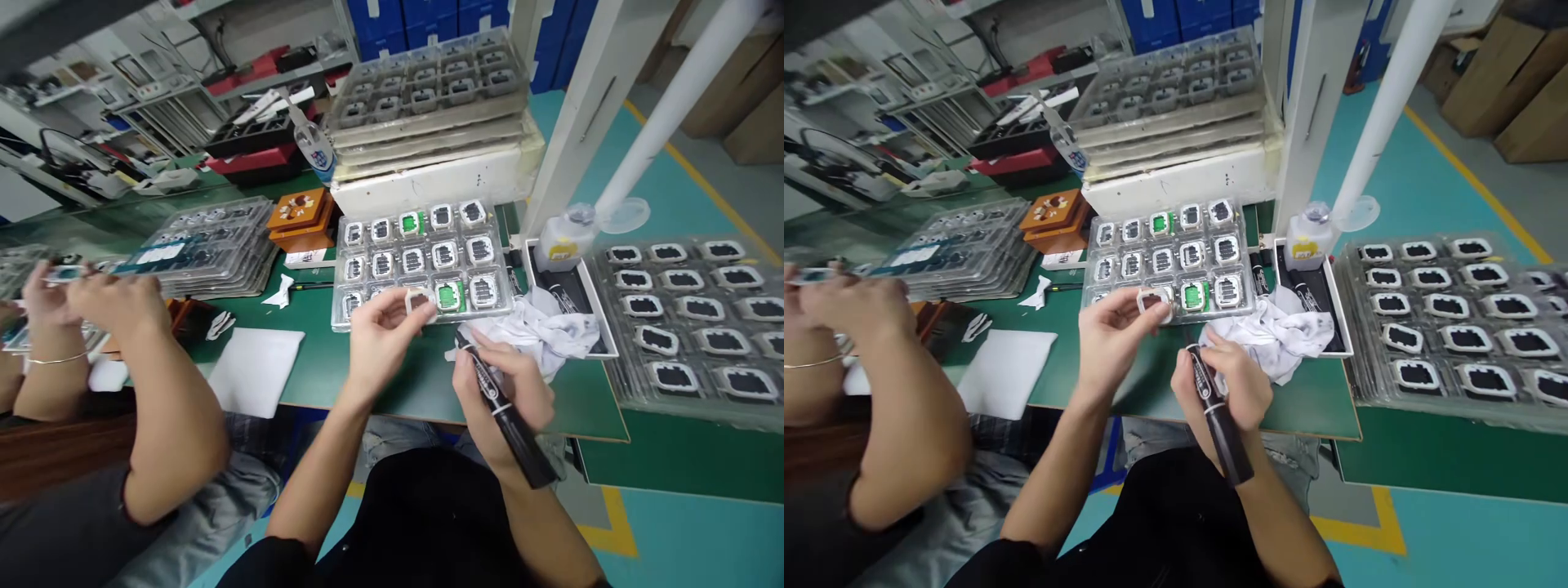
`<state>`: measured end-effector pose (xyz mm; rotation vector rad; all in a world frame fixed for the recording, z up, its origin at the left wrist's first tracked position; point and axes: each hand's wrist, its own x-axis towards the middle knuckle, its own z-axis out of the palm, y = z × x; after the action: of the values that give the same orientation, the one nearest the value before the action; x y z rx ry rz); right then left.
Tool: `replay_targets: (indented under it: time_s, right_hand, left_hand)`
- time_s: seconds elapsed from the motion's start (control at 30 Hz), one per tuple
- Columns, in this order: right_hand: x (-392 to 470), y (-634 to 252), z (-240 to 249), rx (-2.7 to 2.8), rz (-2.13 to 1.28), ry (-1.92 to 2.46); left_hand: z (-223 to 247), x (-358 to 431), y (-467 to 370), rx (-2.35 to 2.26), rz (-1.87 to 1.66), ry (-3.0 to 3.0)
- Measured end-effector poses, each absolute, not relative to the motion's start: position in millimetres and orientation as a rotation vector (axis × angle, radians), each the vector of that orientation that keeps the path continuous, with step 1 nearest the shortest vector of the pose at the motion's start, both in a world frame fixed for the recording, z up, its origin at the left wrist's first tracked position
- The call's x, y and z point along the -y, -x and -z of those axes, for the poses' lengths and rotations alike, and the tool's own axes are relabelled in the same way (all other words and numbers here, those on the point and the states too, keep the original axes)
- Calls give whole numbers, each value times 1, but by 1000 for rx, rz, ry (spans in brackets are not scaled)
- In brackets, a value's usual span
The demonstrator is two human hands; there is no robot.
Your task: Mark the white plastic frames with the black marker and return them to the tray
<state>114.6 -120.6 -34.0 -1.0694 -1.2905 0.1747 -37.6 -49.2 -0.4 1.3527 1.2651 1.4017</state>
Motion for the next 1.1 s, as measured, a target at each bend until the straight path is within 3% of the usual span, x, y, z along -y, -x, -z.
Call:
replay_targets:
  time_s: [0.3,0.73,0.87,1.1]
  right_hand:
    - [128,-132,40,1881,152,976]
    - [46,-262,-29,2284,995,1055]
    - [18,-274,-29,2371,840,980]
    - [17,-274,-39,2031,364,950]
  left_hand:
    - [-33,-53,62,-1901,-1016,-1921]
    - [-23,-47,44,-2167,-745,-2111]
    - [-25,-40,42,-2213,-606,-2167]
    - [-16,-30,44,-2180,-536,-2297]
